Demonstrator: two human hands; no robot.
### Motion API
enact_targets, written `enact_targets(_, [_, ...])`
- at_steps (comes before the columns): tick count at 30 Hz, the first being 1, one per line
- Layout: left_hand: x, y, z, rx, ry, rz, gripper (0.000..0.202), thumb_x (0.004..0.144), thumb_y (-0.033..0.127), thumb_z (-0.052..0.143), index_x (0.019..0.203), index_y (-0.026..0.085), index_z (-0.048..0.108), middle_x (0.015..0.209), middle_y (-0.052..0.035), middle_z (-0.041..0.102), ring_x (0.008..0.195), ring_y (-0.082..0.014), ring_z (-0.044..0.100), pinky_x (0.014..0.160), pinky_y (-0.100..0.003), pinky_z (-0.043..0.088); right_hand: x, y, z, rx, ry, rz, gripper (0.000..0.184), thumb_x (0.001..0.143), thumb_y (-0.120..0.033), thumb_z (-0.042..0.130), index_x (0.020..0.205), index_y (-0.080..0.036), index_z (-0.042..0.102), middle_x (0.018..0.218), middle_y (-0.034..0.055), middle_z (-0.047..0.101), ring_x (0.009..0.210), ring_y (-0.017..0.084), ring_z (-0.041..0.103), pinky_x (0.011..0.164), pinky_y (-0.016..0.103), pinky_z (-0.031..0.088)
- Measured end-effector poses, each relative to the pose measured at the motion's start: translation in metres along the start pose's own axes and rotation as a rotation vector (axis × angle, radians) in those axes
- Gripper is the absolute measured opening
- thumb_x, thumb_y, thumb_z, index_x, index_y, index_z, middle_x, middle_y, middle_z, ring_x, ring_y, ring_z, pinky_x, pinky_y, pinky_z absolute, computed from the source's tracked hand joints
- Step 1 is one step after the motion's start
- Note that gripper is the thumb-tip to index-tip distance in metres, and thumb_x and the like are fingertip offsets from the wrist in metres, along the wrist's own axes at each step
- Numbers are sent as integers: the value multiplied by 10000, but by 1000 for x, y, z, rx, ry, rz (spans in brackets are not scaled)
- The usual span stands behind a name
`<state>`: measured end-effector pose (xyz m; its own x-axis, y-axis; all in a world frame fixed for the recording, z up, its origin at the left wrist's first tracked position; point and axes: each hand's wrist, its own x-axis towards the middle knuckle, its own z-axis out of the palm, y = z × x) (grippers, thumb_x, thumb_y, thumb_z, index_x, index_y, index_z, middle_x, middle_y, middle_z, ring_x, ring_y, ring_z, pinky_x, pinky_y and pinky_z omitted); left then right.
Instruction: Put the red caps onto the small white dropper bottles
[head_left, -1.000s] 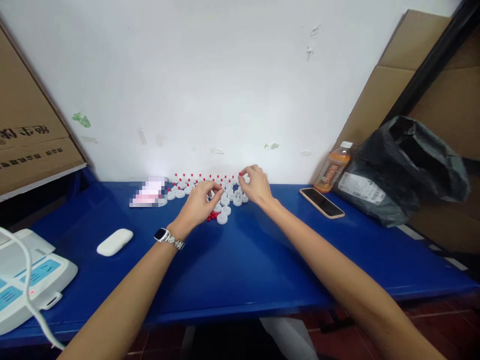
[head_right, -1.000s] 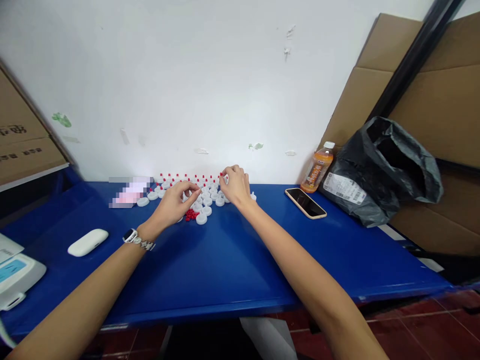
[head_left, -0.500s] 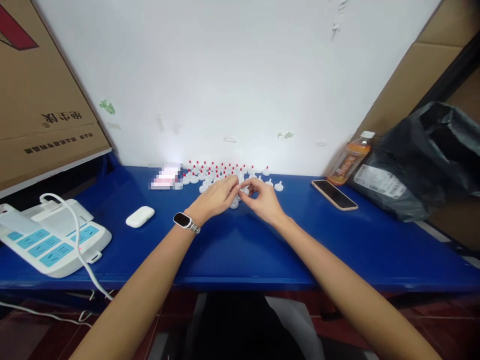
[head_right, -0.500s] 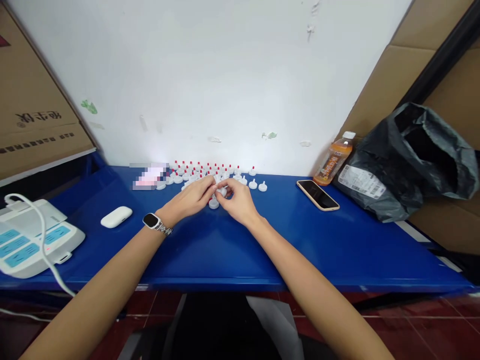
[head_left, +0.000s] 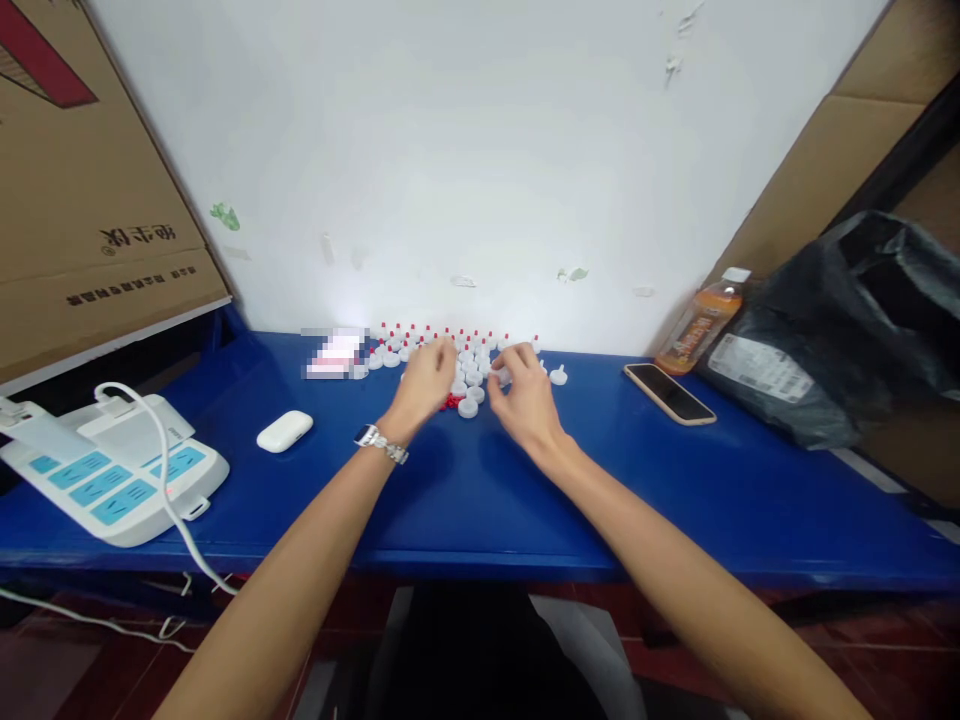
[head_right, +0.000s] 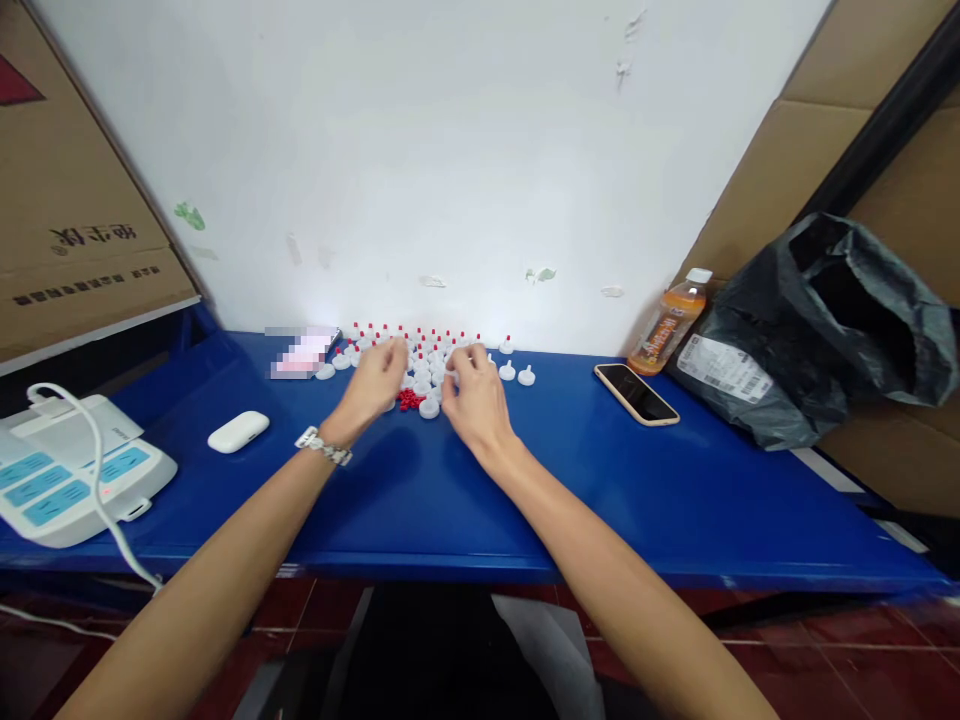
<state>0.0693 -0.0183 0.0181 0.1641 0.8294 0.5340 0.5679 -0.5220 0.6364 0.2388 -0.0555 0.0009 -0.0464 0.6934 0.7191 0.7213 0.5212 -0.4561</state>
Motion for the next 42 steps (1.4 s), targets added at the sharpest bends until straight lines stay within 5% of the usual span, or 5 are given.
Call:
enact_targets(14, [6, -61, -23, 225, -307, 168, 209, 908, 377, 606, 960, 207, 718, 942, -74, 626, 960, -251, 578, 870, -391, 454, -5, 29, 9, 151, -214, 310, 115, 746, -287, 671, 807, -190, 682, 713, -22, 527, 658, 141, 496, 662, 286, 385])
enact_targets(24, [2, -45, -16, 192, -258, 201, 219, 954, 346, 526, 976, 194, 682, 931, -64, 670, 927, -230, 597, 836, -371, 457, -5, 32, 14, 247, -388, 372, 105, 734, -240, 646, 809, -175, 680, 684, -10, 636, 611, 132, 548, 626, 268, 415])
enact_targets(32, [1, -41, -11, 133, -270, 224, 212, 961, 353, 520, 947, 199, 666, 902, -52, 672, 862, -208, 592, 797, -355, 458, -2, 35, 8, 272, -278, 351, 163, 746, -268, 629, 878, -183, 674, 634, -32, 606, 584, 135, 546, 616, 265, 427])
enact_targets(37, [3, -37, -7, 130, -259, 234, 195, 960, 345, 514, 915, 209, 648, 909, -47, 672, 863, -205, 594, 810, -357, 463, 23, 59, 4, 73, -152, 363, 140, 791, -282, 595, 843, -191, 686, 690, -8, 647, 631, 150, 583, 624, 269, 420])
enact_targets(42, [5, -33, -2, 168, -249, 234, 179, 956, 324, 510, 912, 213, 645, 957, -50, 675, 939, -218, 600, 851, -373, 460, 69, 81, 24, -229, -237, 357, 197, 831, -281, 580, 941, -222, 733, 921, 37, 748, 880, 206, 658, 860, 338, 429])
